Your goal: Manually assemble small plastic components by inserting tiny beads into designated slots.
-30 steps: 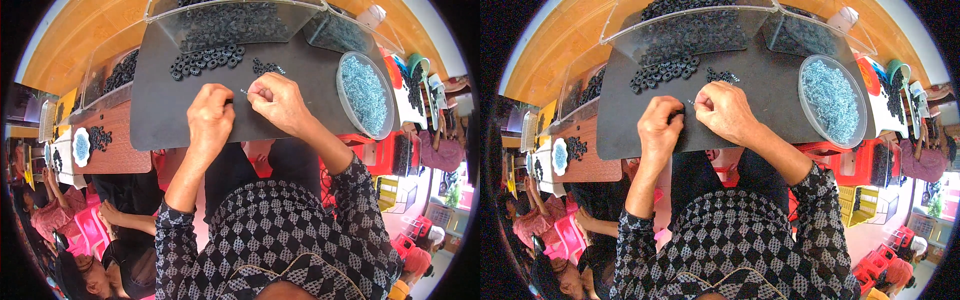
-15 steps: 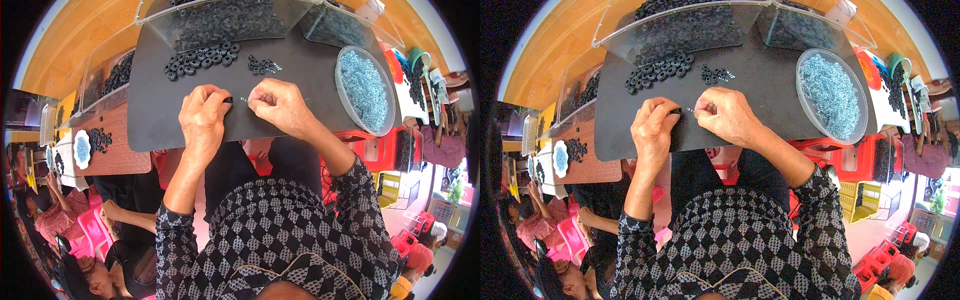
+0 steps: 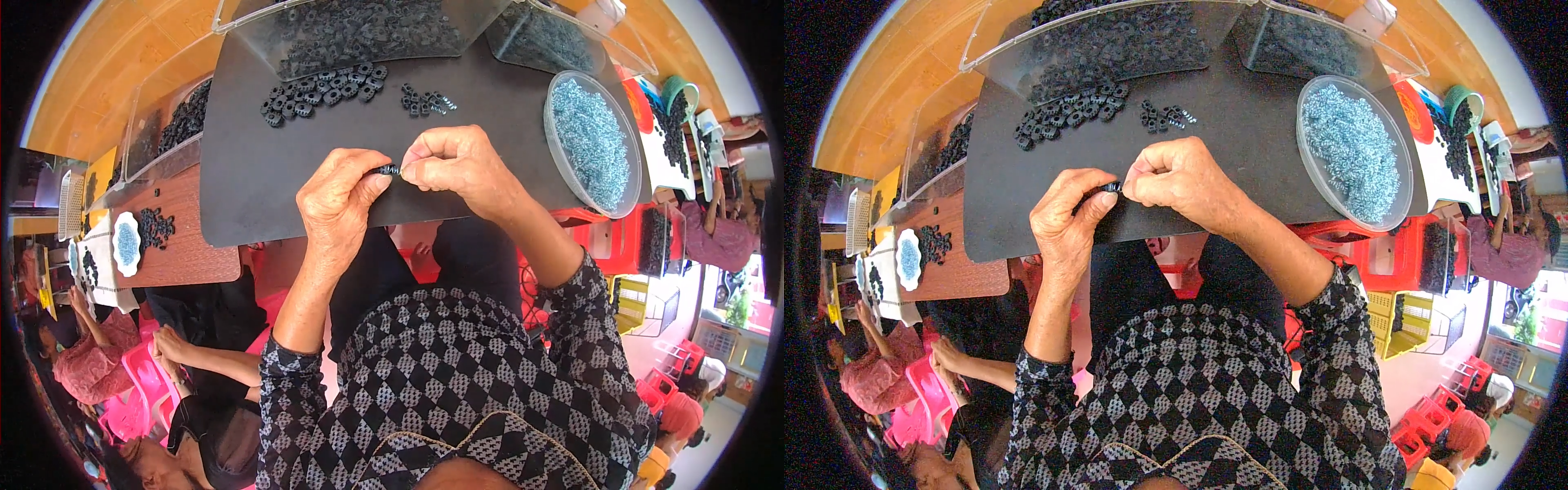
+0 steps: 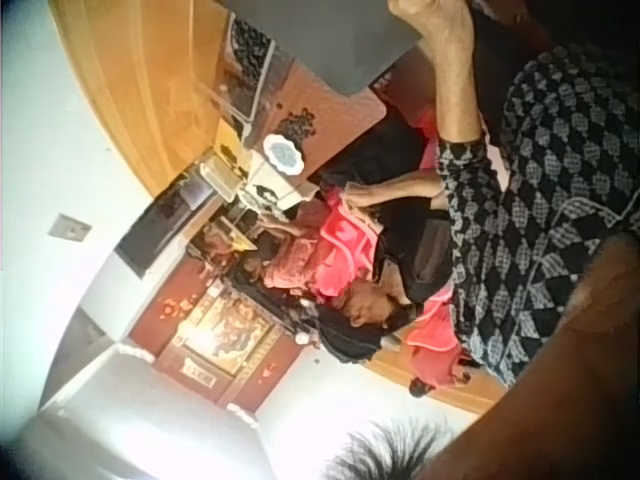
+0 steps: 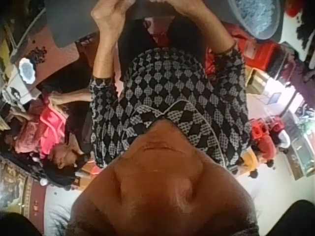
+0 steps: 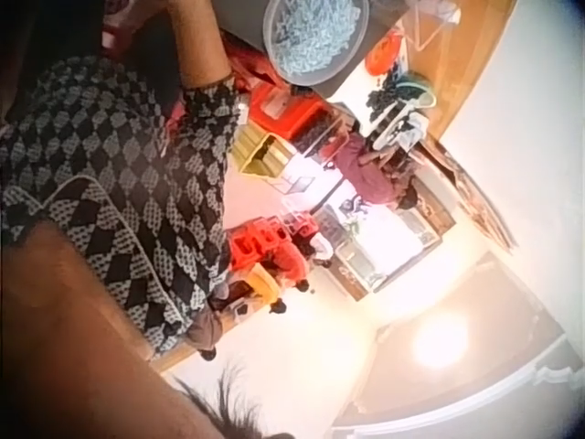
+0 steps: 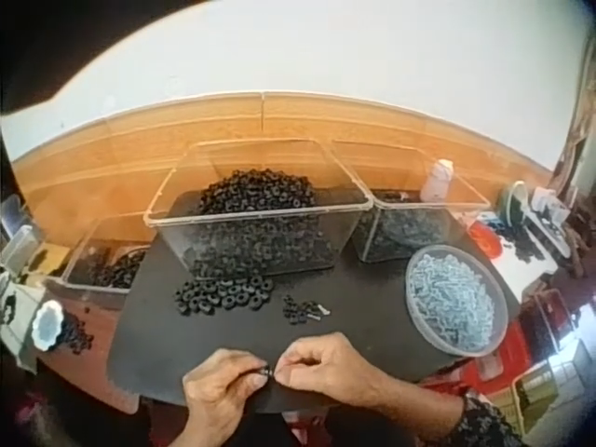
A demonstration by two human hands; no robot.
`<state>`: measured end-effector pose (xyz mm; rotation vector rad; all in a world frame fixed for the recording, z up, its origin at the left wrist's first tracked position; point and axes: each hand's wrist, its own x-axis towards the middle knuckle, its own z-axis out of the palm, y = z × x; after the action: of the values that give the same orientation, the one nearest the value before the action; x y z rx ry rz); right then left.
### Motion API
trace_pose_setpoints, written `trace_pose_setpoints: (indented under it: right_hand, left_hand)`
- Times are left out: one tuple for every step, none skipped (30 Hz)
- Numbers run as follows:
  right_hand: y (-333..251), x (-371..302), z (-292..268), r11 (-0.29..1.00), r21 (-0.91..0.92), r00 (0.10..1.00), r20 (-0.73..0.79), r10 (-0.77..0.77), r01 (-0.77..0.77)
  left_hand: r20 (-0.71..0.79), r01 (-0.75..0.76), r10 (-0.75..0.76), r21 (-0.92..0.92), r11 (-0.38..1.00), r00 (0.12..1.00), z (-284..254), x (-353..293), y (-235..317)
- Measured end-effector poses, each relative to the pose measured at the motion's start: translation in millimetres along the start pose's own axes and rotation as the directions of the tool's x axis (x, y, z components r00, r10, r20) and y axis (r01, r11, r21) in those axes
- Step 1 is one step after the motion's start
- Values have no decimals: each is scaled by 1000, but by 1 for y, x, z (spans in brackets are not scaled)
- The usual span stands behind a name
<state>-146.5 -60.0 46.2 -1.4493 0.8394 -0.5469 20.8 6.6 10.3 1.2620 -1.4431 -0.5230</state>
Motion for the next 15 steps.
trace_pose_setpoints:
  right_hand:
    - [-2, -1, 1, 1000, -6, 1000, -11, 17, -17]
    - [-3, -1, 1, 999, -11, 999, -21, 34, -34]
    - [-2, -1, 1, 999, -13, 999, -21, 35, -35]
    - [0, -1, 1, 999, -34, 999, -37, 33, -34]
    - [1, -1, 2, 998, -56, 998, -53, 29, -32]
    - [0, 0, 2, 998, -57, 998, -53, 29, -32]
    - [0, 0, 1, 997, -63, 998, -56, 30, -33]
    - [0, 0, 1, 997, -70, 998, -60, 31, -36]
    - [0, -1, 1, 997, -72, 998, -60, 32, -36]
    - [0, 0, 2, 996, -79, 997, -71, 27, -33]
    - [0, -1, 2, 996, -86, 996, -83, 22, -29]
    - [0, -1, 3, 996, -90, 996, -84, 21, -28]
    - [0, -2, 5, 995, -91, 994, -105, 25, -35]
    - [1, -3, 6, 995, -93, 991, -127, 28, -40]
    - [3, -3, 7, 994, -100, 991, -131, 24, -37]
  left_hand:
    - [-3, 14, -14, -12, 1000, 1000, 0, 0, 0]
    - [-5, 14, -14, -13, 1000, 1000, 1, -1, -1]
    - [-11, 16, -16, -22, 1000, 1000, 1, -1, -3]
    - [-17, 18, -19, -31, 999, 1000, 2, -1, -4]
    - [-19, 17, -18, -32, 999, 1000, 2, -1, -4]
    - [-21, 12, -13, -34, 999, 1000, 2, -1, -3]
    - [-23, 7, -8, -37, 999, 1000, 2, -1, -3]
    - [-24, 7, -8, -38, 999, 1000, 3, -1, -3]
    - [-22, 2, -3, -46, 999, 1000, 3, -1, -4]
    - [-20, -2, 1, -54, 999, 1000, 4, -2, -4]
    - [-22, -4, 3, -56, 998, 1000, 5, -2, -4]
    - [-23, -15, 14, -62, 998, 1000, 6, -3, -3]
    - [-24, -27, 25, -68, 997, 999, 8, -3, -2]
    - [-27, -33, 31, -74, 997, 999, 8, -3, -2]
    - [-25, -17, 15, -81, 997, 1000, 8, -4, -1]
